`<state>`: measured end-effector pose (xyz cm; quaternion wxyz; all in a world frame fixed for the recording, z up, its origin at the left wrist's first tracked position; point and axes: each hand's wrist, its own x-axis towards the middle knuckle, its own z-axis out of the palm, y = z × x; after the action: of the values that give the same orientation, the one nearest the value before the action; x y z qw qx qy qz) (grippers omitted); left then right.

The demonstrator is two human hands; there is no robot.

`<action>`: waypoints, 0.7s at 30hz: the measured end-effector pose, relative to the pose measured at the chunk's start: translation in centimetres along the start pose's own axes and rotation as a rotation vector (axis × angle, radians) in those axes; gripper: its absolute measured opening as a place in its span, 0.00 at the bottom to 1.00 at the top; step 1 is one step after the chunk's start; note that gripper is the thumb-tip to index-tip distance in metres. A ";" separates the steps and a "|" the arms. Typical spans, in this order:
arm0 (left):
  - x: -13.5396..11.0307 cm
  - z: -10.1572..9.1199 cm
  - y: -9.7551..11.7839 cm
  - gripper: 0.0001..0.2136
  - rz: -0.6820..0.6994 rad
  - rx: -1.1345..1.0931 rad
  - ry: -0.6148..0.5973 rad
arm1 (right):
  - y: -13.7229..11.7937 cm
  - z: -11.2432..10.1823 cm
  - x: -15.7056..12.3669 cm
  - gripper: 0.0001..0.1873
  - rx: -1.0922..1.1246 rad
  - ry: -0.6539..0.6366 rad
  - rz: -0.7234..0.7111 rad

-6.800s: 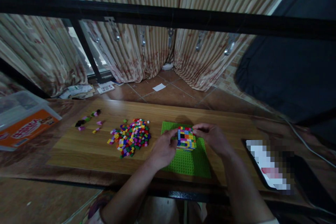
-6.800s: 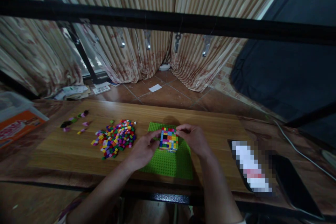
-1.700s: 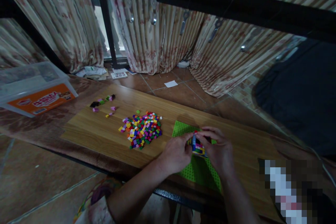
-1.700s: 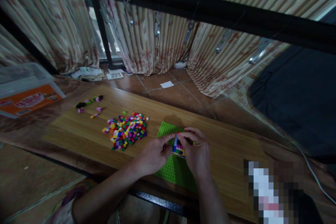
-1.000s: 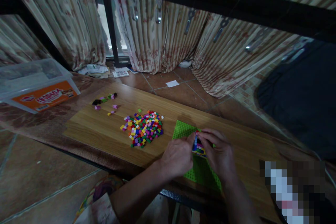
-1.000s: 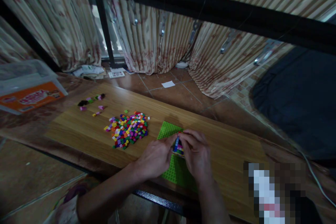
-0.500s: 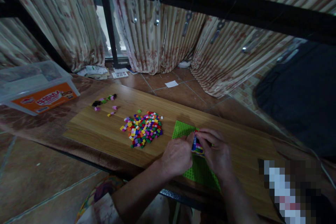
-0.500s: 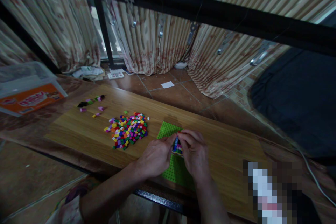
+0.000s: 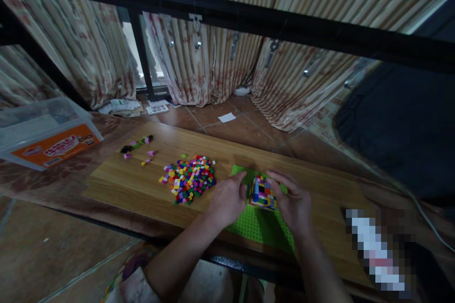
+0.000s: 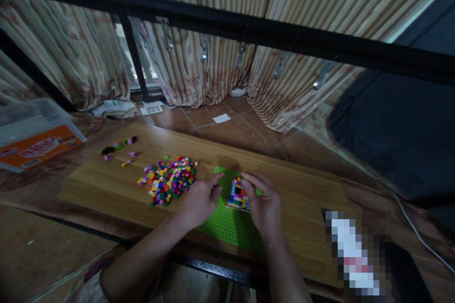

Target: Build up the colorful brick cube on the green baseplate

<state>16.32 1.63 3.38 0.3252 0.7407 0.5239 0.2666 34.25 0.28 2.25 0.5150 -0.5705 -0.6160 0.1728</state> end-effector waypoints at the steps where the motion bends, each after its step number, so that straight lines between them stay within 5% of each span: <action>1: 0.2 -0.2 -0.1 0.20 -0.032 -0.069 0.014 | -0.2 -0.2 0.1 0.10 0.003 0.044 -0.005; 4: 0.6 -0.2 -0.4 0.21 -0.090 -0.366 -0.014 | -0.9 -0.7 0.2 0.08 0.002 0.100 -0.034; 10: 1.0 0.8 0.2 0.23 -0.116 -0.892 -0.096 | -2.3 -0.6 -0.5 0.07 0.023 -0.137 -0.095; 21: 0.7 1.1 0.8 0.22 0.041 -0.829 -0.095 | -2.2 -0.3 -0.6 0.06 0.007 -0.147 -0.078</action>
<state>17.80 1.86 3.29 0.6144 0.5688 0.3419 0.4267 33.26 -1.04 3.90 0.4769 -0.5300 -0.6732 0.1962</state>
